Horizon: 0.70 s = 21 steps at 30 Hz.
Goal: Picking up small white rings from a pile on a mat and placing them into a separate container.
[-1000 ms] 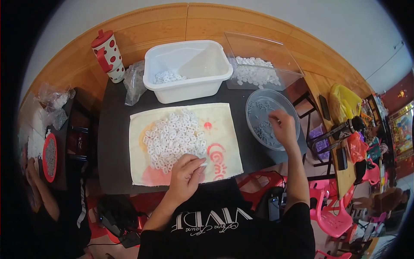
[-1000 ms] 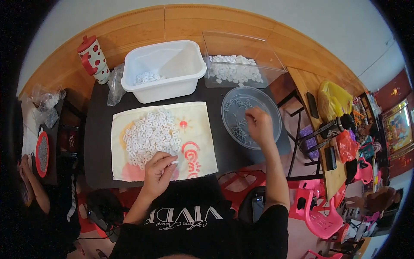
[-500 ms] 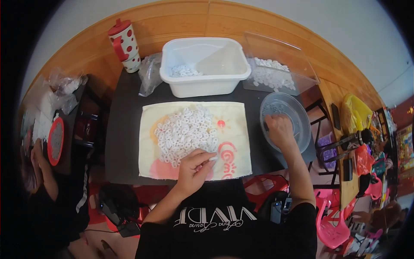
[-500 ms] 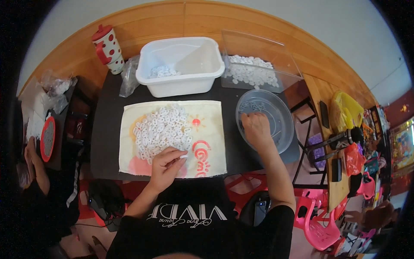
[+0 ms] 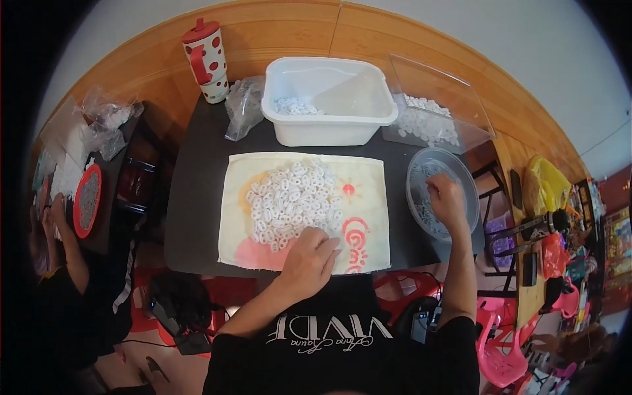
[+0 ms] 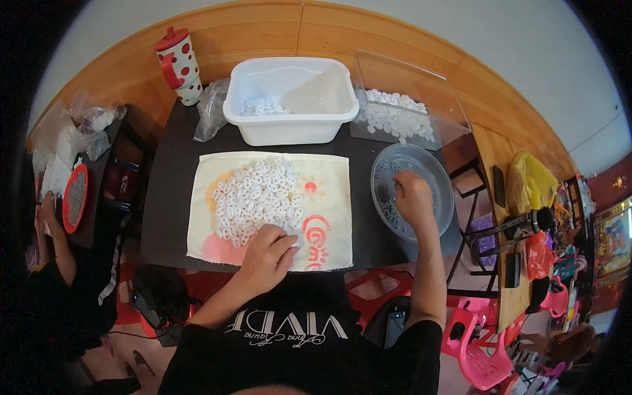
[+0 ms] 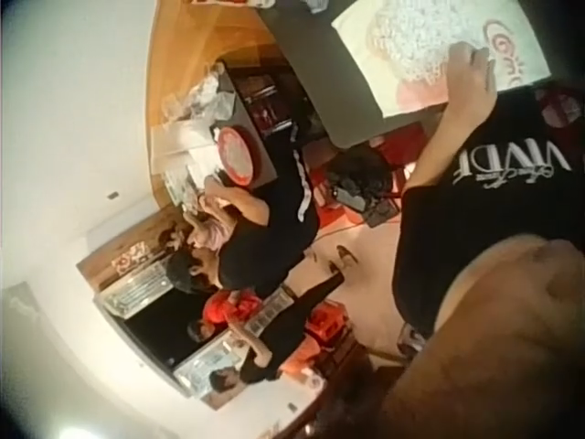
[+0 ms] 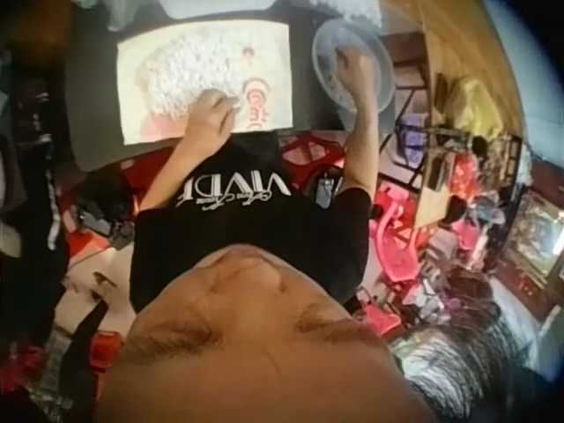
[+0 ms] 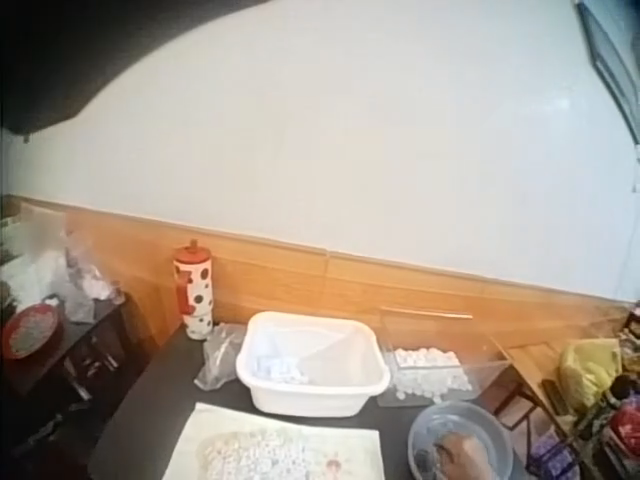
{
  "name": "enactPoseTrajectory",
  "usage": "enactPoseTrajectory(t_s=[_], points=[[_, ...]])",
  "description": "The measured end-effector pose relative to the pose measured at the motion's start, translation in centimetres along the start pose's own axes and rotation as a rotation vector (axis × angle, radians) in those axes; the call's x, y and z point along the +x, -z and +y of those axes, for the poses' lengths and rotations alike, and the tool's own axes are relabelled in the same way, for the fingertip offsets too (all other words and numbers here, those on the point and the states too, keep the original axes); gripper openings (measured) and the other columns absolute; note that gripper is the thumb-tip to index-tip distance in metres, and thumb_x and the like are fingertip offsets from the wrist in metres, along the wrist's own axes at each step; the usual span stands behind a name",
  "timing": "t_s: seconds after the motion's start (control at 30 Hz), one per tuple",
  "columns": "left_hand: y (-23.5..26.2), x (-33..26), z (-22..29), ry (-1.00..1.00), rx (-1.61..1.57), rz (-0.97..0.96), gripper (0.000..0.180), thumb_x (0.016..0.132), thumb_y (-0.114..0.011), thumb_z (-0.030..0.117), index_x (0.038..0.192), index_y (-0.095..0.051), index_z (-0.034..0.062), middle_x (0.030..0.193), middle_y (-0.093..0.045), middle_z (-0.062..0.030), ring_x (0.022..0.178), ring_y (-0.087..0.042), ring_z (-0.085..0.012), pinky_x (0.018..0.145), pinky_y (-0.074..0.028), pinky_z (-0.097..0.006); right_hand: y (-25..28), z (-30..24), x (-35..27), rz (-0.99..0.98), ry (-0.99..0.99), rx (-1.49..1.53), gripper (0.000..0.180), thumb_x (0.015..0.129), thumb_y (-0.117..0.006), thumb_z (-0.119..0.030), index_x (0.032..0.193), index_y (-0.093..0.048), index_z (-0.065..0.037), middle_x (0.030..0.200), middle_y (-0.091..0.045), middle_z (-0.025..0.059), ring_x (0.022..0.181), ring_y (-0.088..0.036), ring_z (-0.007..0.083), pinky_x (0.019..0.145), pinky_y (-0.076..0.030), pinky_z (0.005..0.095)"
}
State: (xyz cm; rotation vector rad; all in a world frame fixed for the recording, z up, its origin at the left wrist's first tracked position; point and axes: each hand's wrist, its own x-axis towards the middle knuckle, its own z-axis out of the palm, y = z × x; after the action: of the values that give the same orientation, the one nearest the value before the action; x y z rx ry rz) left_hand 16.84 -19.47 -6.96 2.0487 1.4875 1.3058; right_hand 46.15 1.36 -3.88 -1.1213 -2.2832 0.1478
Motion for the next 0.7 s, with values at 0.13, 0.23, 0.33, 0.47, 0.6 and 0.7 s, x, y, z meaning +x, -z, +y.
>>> enactPoseTrajectory(t_s=[0.13, 0.23, 0.33, 0.47, 0.6, 0.7], points=[[-0.3, 0.0, 0.3, -0.021, 0.178, -0.112, 0.027, 0.08, -0.07, 0.0, 0.107, -0.066, -0.0037, 0.094, -0.054, -0.0149, 0.086, -0.054, -0.0333, 0.072, -0.046, -0.041, 0.6, -0.6, -0.2, -0.13, -0.046, -0.104, 0.014, 0.08, -0.061, 0.003, 0.092, -0.067, 0.0, 0.092, -0.068, 0.0197, 0.091, -0.064, 0.0413, 0.075, -0.051, 0.0468], [-0.1, 0.0, 0.6, -0.029, 0.239, -0.176, 0.029, 0.08, -0.067, -0.001, 0.109, -0.065, -0.0051, 0.096, -0.054, -0.0158, 0.089, -0.053, -0.0335, 0.075, -0.046, -0.041, -0.2, -0.8, -0.2, -0.105, 0.024, -0.217, 0.015, 0.078, -0.059, 0.003, 0.09, -0.065, -0.001, 0.088, -0.066, 0.0197, 0.087, -0.063, 0.0425, 0.075, -0.05, 0.0489], [-0.3, -0.2, 0.5, -0.027, 0.231, -0.172, 0.032, 0.079, -0.066, -0.002, 0.11, -0.065, -0.0059, 0.095, -0.054, -0.0159, 0.088, -0.052, -0.0335, 0.075, -0.046, -0.041, -0.8, -0.7, 0.2, -0.151, 0.056, -0.276, 0.015, 0.075, -0.056, 0.004, 0.087, -0.062, -0.002, 0.083, -0.064, 0.0191, 0.084, -0.062, 0.0421, 0.075, -0.049, 0.0506], [0.0, -0.2, 0.5, -0.023, 0.214, -0.168, 0.036, 0.076, -0.066, -0.003, 0.112, -0.065, -0.0064, 0.095, -0.054, -0.0159, 0.088, -0.053, -0.0339, 0.076, -0.047, -0.041, -1.4, -0.5, 0.3, -0.148, 0.123, -0.332, 0.015, 0.072, -0.054, 0.005, 0.084, -0.06, -0.003, 0.081, -0.062, 0.0174, 0.083, -0.061, 0.0413, 0.075, -0.049, 0.0507], [0.4, 0.0, 0.6, -0.013, 0.157, -0.159, 0.04, 0.074, -0.067, -0.005, 0.113, -0.066, -0.0051, 0.095, -0.054, -0.016, 0.088, -0.053, -0.034, 0.076, -0.046, -0.041, -1.5, -0.3, 0.3, -0.163, 0.118, -0.297, 0.018, 0.073, -0.054, 0.005, 0.087, -0.062, -0.002, 0.085, -0.062, 0.0178, 0.086, -0.061, 0.0413, 0.076, -0.049, 0.0503], [0.1, -0.3, 0.1, 0.02, 0.015, -0.068, 0.034, 0.078, -0.067, -0.006, 0.111, -0.068, -0.003, 0.093, -0.057, -0.0146, 0.084, -0.055, -0.0297, 0.073, -0.047, -0.038, -1.4, 0.1, 0.1, -0.174, 0.082, -0.282, 0.018, 0.07, -0.057, 0.006, 0.086, -0.06, -0.001, 0.09, -0.061, 0.0194, 0.09, -0.062, 0.04, 0.081, -0.05, 0.0489]])
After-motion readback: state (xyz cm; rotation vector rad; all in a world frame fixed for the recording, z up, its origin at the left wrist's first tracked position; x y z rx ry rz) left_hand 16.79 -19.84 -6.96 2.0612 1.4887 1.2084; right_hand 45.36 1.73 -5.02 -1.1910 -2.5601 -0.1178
